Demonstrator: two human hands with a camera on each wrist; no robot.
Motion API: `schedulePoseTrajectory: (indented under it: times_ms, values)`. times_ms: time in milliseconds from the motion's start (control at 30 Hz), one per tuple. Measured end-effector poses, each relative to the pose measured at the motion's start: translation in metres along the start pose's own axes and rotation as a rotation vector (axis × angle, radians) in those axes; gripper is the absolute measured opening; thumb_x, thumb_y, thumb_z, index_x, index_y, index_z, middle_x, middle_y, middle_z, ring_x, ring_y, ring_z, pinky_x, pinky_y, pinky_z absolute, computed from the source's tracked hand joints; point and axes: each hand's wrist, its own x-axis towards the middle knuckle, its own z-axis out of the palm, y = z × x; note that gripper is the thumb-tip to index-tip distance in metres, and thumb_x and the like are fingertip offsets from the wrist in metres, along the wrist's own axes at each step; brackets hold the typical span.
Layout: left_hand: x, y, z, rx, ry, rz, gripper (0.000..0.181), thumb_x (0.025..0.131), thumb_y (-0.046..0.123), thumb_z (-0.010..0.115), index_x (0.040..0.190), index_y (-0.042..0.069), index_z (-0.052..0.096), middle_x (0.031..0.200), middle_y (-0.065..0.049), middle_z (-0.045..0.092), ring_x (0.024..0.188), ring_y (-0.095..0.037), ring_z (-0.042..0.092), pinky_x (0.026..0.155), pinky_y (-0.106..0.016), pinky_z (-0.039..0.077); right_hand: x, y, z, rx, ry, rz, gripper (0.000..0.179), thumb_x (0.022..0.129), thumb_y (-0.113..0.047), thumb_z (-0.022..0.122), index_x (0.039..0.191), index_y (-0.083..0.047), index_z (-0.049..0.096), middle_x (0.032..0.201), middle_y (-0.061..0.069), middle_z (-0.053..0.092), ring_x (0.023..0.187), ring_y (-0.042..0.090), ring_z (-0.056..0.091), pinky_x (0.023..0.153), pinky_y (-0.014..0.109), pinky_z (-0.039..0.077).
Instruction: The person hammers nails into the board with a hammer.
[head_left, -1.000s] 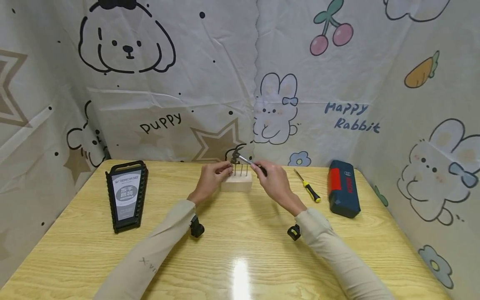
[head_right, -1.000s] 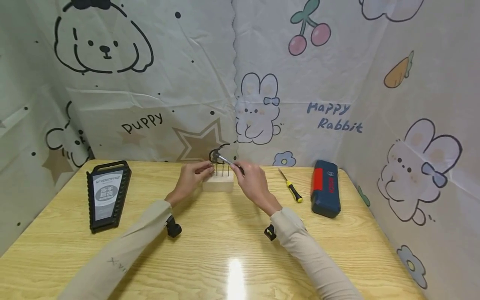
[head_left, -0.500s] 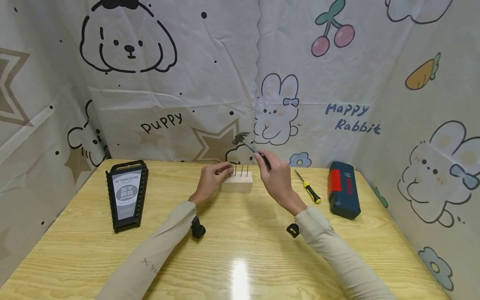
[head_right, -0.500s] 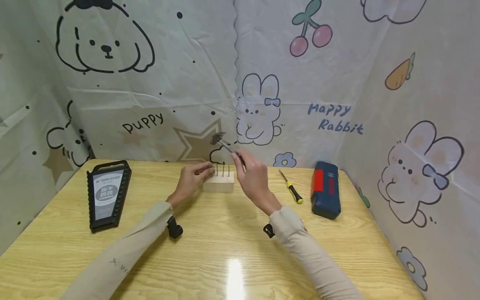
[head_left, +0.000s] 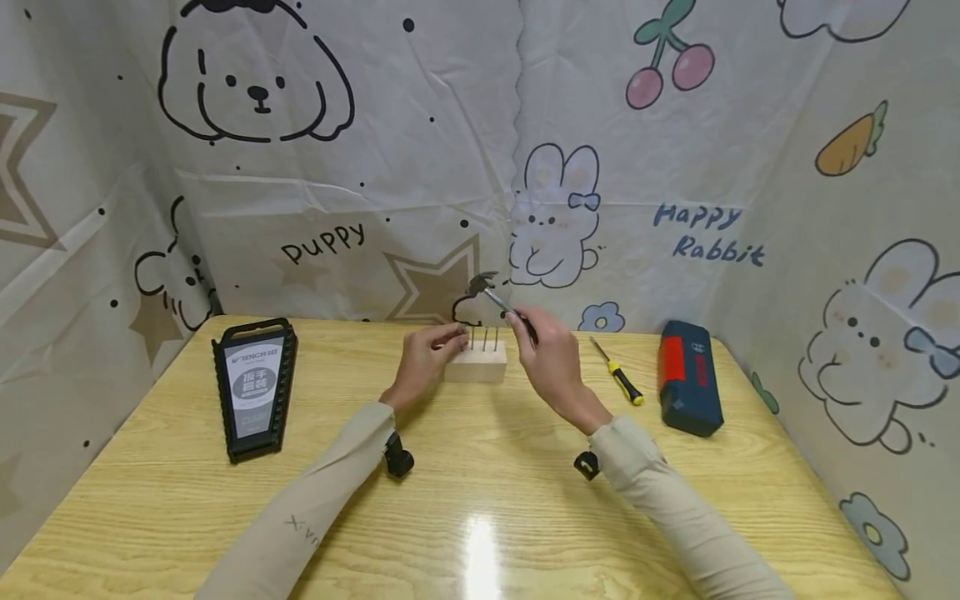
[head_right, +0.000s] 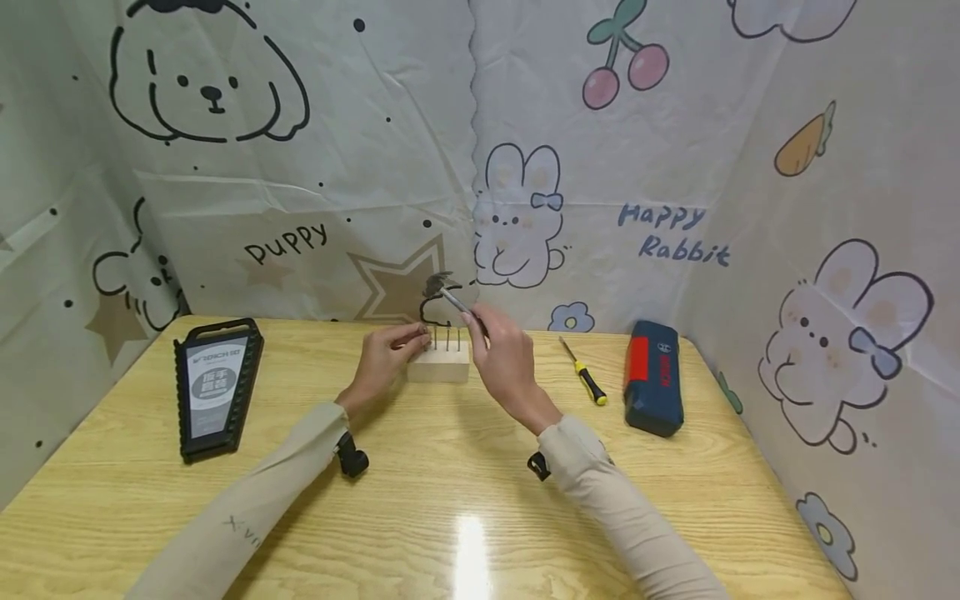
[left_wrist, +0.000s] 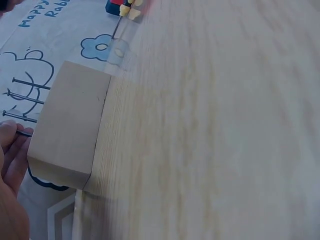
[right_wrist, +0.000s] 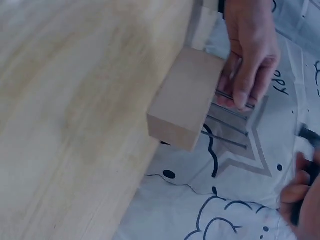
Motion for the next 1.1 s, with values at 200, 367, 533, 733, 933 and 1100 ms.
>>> schedulePoseTrajectory:
  times_ms: [200, 367, 533, 733, 933, 1100]
  values:
    - [-0.003, -0.002, 0.0, -0.024, 0.007, -0.006, 0.022, 0.097, 0.005, 0.074, 0.117, -0.003, 0.077, 0.11, -0.02, 0.078, 0.101, -0.033, 0.077, 0.087, -0.031, 0.063, -0.007, 0.001, 0.005, -0.118, -0.118, -0.037, 0.017, 0.105, -0.018, 0.066, 0.096, -0.006, 0.075, 0.083, 0.005, 0.074, 0.064, 0.019, 0.064, 0.052, 0.037, 0.051]
    - [-0.006, -0.004, 0.0, -0.031, 0.015, -0.016, 0.021, 0.097, 0.005, 0.074, 0.117, -0.003, 0.078, 0.11, -0.019, 0.078, 0.101, -0.033, 0.077, 0.089, -0.033, 0.063, -0.01, 0.005, 0.008, -0.095, -0.065, -0.065, 0.016, 0.105, -0.018, 0.067, 0.1, -0.006, 0.076, 0.091, 0.007, 0.077, 0.072, 0.021, 0.071, 0.056, 0.039, 0.056]
    - [-0.002, -0.003, 0.002, -0.004, 0.008, 0.022, 0.021, 0.098, 0.004, 0.073, 0.117, -0.002, 0.077, 0.109, -0.019, 0.078, 0.099, -0.032, 0.077, 0.087, -0.037, 0.064, -0.013, 0.009, 0.009, -0.095, -0.067, -0.052, 0.014, 0.104, -0.017, 0.068, 0.101, -0.006, 0.076, 0.092, 0.008, 0.077, 0.073, 0.022, 0.072, 0.056, 0.04, 0.056]
    - [0.003, -0.003, 0.002, 0.072, 0.0, 0.035, 0.024, 0.099, 0.005, 0.072, 0.121, -0.002, 0.076, 0.114, -0.017, 0.078, 0.102, -0.03, 0.077, 0.088, -0.034, 0.064, -0.012, 0.012, 0.009, -0.08, -0.062, -0.046, 0.016, 0.104, -0.017, 0.068, 0.103, -0.003, 0.077, 0.092, 0.009, 0.078, 0.072, 0.023, 0.072, 0.059, 0.04, 0.058]
    - [0.004, 0.0, -0.002, 0.05, -0.022, -0.002, 0.027, 0.1, 0.005, 0.071, 0.126, -0.001, 0.074, 0.113, -0.017, 0.078, 0.101, -0.028, 0.077, 0.087, -0.032, 0.063, -0.013, 0.013, 0.012, -0.084, -0.091, -0.036, 0.015, 0.103, -0.016, 0.069, 0.101, -0.004, 0.076, 0.091, 0.009, 0.077, 0.073, 0.023, 0.072, 0.061, 0.04, 0.059]
    - [0.006, 0.0, -0.002, 0.063, -0.033, 0.018, 0.026, 0.099, 0.005, 0.071, 0.125, -0.001, 0.074, 0.112, -0.016, 0.078, 0.101, -0.028, 0.076, 0.088, -0.033, 0.063, -0.014, 0.012, 0.014, -0.065, -0.068, -0.023, 0.016, 0.105, -0.016, 0.066, 0.099, -0.004, 0.075, 0.085, 0.007, 0.074, 0.066, 0.02, 0.065, 0.056, 0.038, 0.054]
